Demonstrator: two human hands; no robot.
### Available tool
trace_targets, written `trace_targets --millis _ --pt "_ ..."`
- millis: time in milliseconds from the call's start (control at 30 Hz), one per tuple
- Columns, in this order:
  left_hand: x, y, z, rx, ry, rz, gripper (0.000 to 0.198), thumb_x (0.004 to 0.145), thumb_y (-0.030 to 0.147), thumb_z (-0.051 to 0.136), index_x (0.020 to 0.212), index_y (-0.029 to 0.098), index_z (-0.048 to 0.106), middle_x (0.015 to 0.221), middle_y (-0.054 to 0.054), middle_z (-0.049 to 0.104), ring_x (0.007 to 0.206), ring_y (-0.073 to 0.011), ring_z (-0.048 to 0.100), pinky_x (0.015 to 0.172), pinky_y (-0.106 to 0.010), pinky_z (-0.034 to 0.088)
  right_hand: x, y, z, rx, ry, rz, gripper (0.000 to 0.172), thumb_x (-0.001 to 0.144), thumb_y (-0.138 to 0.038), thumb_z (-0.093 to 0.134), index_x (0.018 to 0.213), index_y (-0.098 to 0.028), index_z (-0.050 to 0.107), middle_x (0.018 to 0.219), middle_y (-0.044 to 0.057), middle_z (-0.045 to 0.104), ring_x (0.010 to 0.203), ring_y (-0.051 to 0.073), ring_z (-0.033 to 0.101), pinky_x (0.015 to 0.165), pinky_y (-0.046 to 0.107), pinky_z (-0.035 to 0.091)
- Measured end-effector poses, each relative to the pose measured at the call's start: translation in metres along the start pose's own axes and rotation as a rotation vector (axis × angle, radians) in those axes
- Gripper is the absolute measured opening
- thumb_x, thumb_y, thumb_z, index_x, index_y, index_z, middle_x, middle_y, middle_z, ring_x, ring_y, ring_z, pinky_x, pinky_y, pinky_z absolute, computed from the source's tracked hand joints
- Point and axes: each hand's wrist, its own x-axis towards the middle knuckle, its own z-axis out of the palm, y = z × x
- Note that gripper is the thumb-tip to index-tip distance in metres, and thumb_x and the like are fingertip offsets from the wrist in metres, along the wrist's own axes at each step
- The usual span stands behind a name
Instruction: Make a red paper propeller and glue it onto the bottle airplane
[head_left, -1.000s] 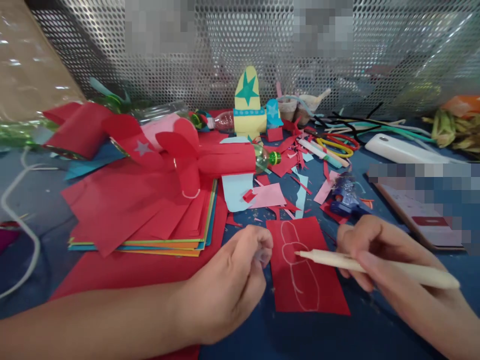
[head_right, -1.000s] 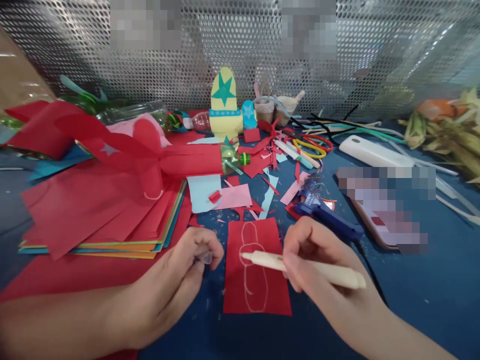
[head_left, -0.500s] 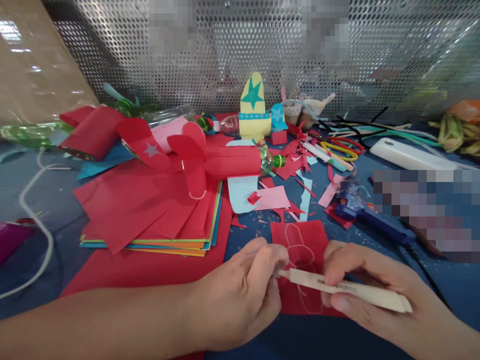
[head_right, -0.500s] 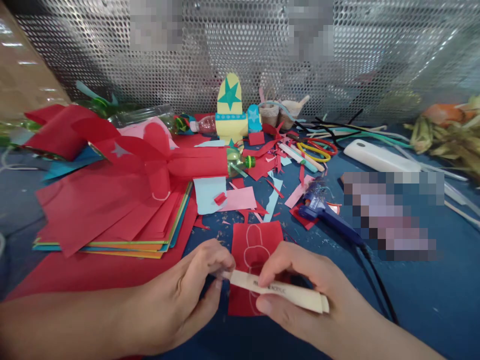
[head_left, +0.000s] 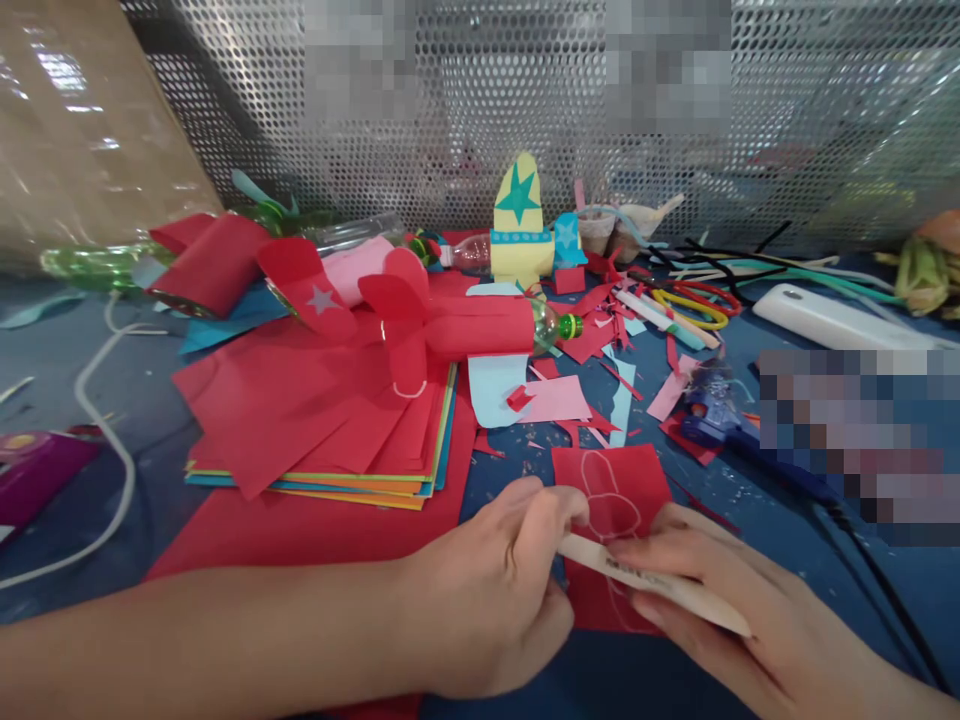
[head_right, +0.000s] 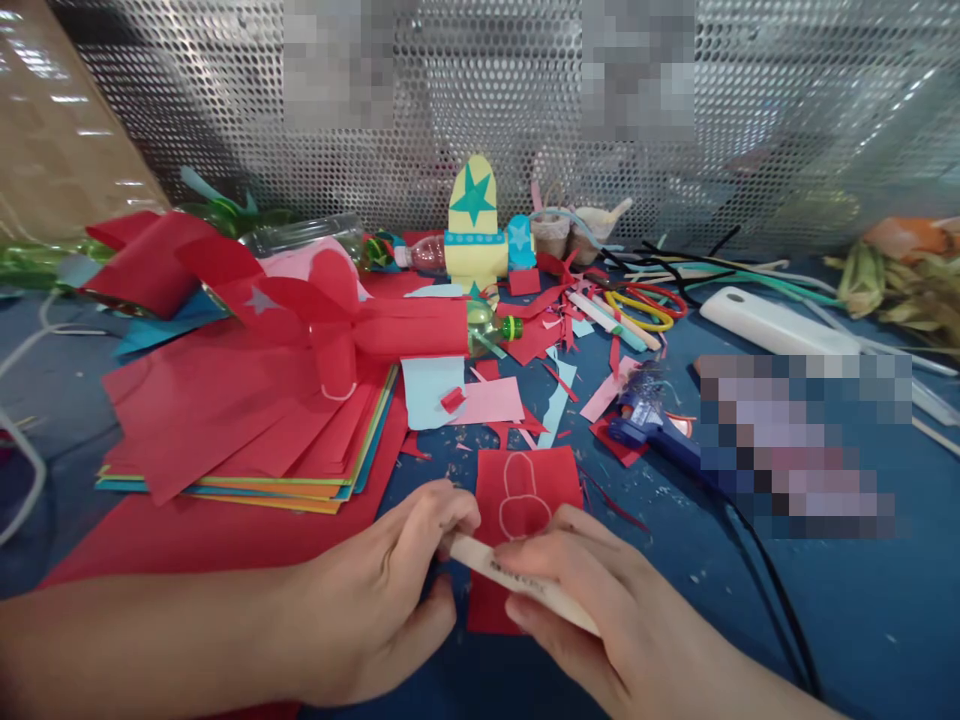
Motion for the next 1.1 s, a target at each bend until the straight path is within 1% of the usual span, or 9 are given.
trace_targets --millis 167,300,467,500,567,633,800,1000,1100 --pt "0.000 0.000 0.000 -0.136 0.002 -0.075 0.041 0.069 0.005 0.040 0.108 0.013 0.033 0.091 -0.007 0.044 0.079 -0.0174 0.047 0.069 -0.031 0.051 0.004 -0.006 0.006 0.055 0.047 0.022 0.026 0.082 -0.015 0.059 0.105 -0.029 0.058 0.098 0.001 0.074 0.092 0.020 0.070 0.088 0.031 0.053" --pt "0.002 0.001 -0.005 -0.300 0.036 -0.212 0.039 0.071 0.011 0.044 0.107 0.017 0.033 0.090 -0.005 0.045 0.078 -0.0154 0.050 0.068 -0.028 0.051 0.014 -0.014 -0.008 0.108 0.062 0.039 0.023 0.082 -0.013 0.056 0.099 -0.028 0.059 0.082 -0.002 0.071 0.075 0.015 0.068 0.083 0.028 0.052" --pt "0.006 0.000 -0.011 -0.265 0.128 -0.380 0.028 0.082 0.013 0.040 0.108 0.020 0.034 0.092 -0.004 0.048 0.081 -0.0150 0.051 0.074 -0.030 0.051 0.024 -0.002 -0.053 -0.094 0.210 0.330 0.018 0.090 -0.029 0.046 0.097 -0.023 0.061 0.076 0.003 0.069 0.057 0.016 0.063 0.045 0.023 0.045" --pt "0.007 0.000 -0.012 -0.237 0.114 -0.380 0.028 0.082 0.011 0.040 0.108 0.022 0.035 0.095 -0.005 0.049 0.086 -0.0157 0.052 0.077 -0.031 0.050 0.027 0.005 -0.061 -0.164 0.239 0.388 0.024 0.091 -0.031 0.041 0.102 -0.023 0.061 0.076 0.004 0.070 0.061 0.018 0.065 0.049 0.025 0.048" --pt "0.007 0.001 -0.012 -0.179 0.058 -0.341 0.029 0.081 0.009 0.041 0.107 0.023 0.039 0.104 -0.006 0.049 0.097 -0.0178 0.051 0.085 -0.033 0.048 0.037 0.024 -0.072 -0.279 0.272 0.414 0.033 0.092 -0.032 0.036 0.112 -0.021 0.059 0.103 0.010 0.070 0.090 0.024 0.067 0.072 0.033 0.053" --pt "0.008 0.002 -0.012 -0.129 0.010 -0.300 0.029 0.081 0.008 0.042 0.105 0.023 0.044 0.110 -0.007 0.049 0.105 -0.0201 0.050 0.091 -0.036 0.046 0.050 0.043 -0.078 -0.375 0.196 0.413 0.038 0.092 -0.034 0.036 0.120 -0.019 0.056 0.110 0.011 0.068 0.096 0.027 0.066 0.083 0.040 0.051" --pt "0.008 0.001 -0.010 -0.102 -0.003 -0.309 0.022 0.084 0.012 0.041 0.103 0.022 0.048 0.112 -0.008 0.049 0.108 -0.0227 0.050 0.094 -0.040 0.045 0.072 0.066 -0.085 -0.436 0.091 0.396 0.044 0.093 -0.036 0.036 0.132 -0.022 0.048 0.120 0.008 0.065 0.102 0.024 0.065 0.084 0.036 0.052" --pt "0.005 -0.004 -0.006 -0.107 0.026 -0.330 0.030 0.079 0.015 0.056 0.106 0.024 0.048 0.118 -0.007 0.048 0.112 -0.0246 0.050 0.094 -0.041 0.045 0.069 0.058 -0.111 -0.574 0.172 0.475 0.022 0.088 -0.030 0.048 0.094 -0.019 0.065 0.096 0.008 0.071 0.083 0.023 0.067 0.074 0.033 0.050" --pt "0.006 -0.006 -0.004 -0.103 0.038 -0.345 0.030 0.078 0.014 0.056 0.105 0.024 0.048 0.119 -0.008 0.048 0.113 -0.0251 0.049 0.095 -0.042 0.045 0.072 0.064 -0.127 -0.649 0.173 0.541 0.017 0.088 -0.025 0.050 0.091 -0.018 0.065 0.088 0.007 0.071 0.080 0.022 0.066 0.075 0.033 0.049"
